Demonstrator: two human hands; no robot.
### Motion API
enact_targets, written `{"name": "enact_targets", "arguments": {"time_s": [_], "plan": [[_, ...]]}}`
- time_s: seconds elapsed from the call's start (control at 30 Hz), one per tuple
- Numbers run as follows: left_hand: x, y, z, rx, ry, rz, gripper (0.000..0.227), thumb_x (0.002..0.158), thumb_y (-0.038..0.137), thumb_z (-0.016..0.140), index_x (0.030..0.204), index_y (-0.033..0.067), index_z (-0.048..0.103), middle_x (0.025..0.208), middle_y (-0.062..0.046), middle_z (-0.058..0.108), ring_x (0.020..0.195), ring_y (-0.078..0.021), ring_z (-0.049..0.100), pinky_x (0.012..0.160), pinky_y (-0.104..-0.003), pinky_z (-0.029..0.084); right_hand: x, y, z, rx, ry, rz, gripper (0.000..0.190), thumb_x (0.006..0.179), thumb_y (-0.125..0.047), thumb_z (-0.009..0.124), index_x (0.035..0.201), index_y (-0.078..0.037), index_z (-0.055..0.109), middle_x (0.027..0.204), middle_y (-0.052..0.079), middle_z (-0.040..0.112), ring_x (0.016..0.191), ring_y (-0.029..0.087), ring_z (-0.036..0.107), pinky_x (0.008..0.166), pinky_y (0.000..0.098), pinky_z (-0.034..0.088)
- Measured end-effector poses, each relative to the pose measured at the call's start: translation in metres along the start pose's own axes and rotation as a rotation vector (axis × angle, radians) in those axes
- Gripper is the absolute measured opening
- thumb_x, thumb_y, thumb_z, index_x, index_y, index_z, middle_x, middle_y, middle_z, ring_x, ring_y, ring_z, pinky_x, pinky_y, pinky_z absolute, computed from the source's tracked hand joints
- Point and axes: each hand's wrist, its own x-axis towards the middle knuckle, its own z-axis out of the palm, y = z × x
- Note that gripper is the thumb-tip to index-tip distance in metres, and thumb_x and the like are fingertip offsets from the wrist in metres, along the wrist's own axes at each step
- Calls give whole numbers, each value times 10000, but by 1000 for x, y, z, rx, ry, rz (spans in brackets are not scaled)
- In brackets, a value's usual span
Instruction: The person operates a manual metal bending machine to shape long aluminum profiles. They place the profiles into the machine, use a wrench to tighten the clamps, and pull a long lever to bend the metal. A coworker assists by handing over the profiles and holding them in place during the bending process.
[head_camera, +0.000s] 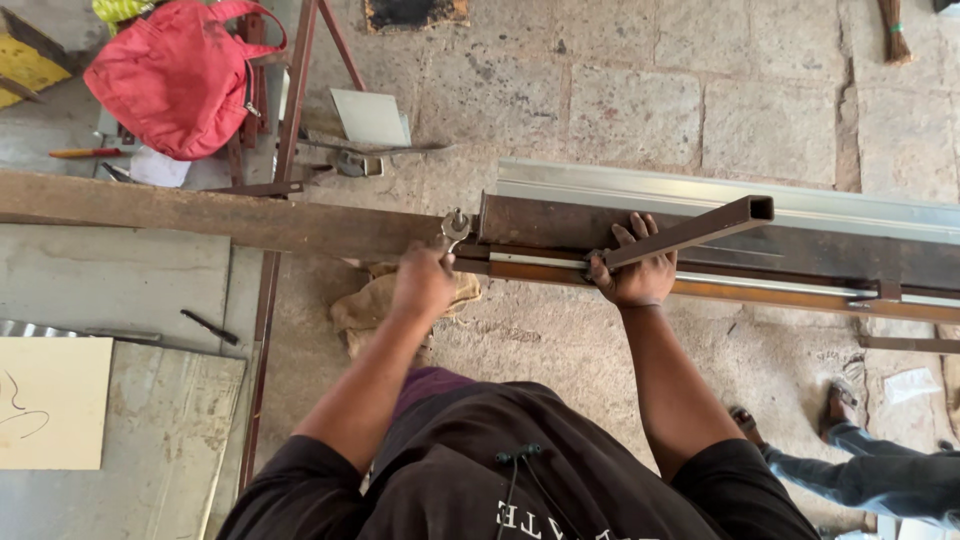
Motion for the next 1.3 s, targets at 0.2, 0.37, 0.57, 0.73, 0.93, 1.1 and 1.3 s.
{"name": "enact_targets", "arguments": {"time_s": [0.2,0.37,0.57,0.73,0.93,1.1,1.3], "plan": [[10,-7,40,-153,258,52,225,989,108,646,1166,0,734,870,-251,715,726,-296,714,608,-417,554,3,-4,-3,22,8,24,585,924,-636,579,1128,-120,765,1361,165,691,1349,354,603,1124,549,434],[7,12,50,-765,62,-357,395,977,92,613,1371,120,595,765,-148,719,446,-171,656,382,-362,518,-2,-2,0,38,38,28,604,931,-655,568,1126,-120,767,1356,162,693,1346,346,607,1121,543,441],[18,24,-14,-208,-173,-362,467,966,2,608,1424,91,582,1083,-97,674,546,-140,550,407,-272,445,1,2,1,8,21,17,611,925,-663,560,1109,-117,765,1348,157,697,1346,341,613,1111,546,449],[93,35,-85,792,-417,234,342,1032,88,488,1266,225,697,1204,-88,690,1064,-203,610,1047,-416,440,-4,0,-2,15,4,18,552,921,-649,563,1034,-146,761,1333,165,703,1329,365,619,1095,541,467],[144,65,-92,1014,-432,514,300,1007,311,518,1177,268,761,1515,-58,482,1470,-286,356,1261,-439,198,3,-3,-3,37,52,-15,580,957,-622,564,1114,-93,743,1320,172,704,1304,395,632,1098,542,478],[91,32,-115,653,-110,383,406,1059,196,492,1381,405,622,1274,-67,681,863,-218,682,751,-383,568,6,-2,0,63,101,-56,584,923,-620,577,1093,-86,739,1286,187,705,1260,402,650,1080,547,479],[9,6,-38,-10,-163,-169,359,1055,267,570,1381,117,587,943,-225,754,635,-269,690,558,-394,578,-3,5,5,-20,18,-29,546,914,-590,581,1071,-96,754,1323,178,711,1289,376,653,1151,553,452]]}}
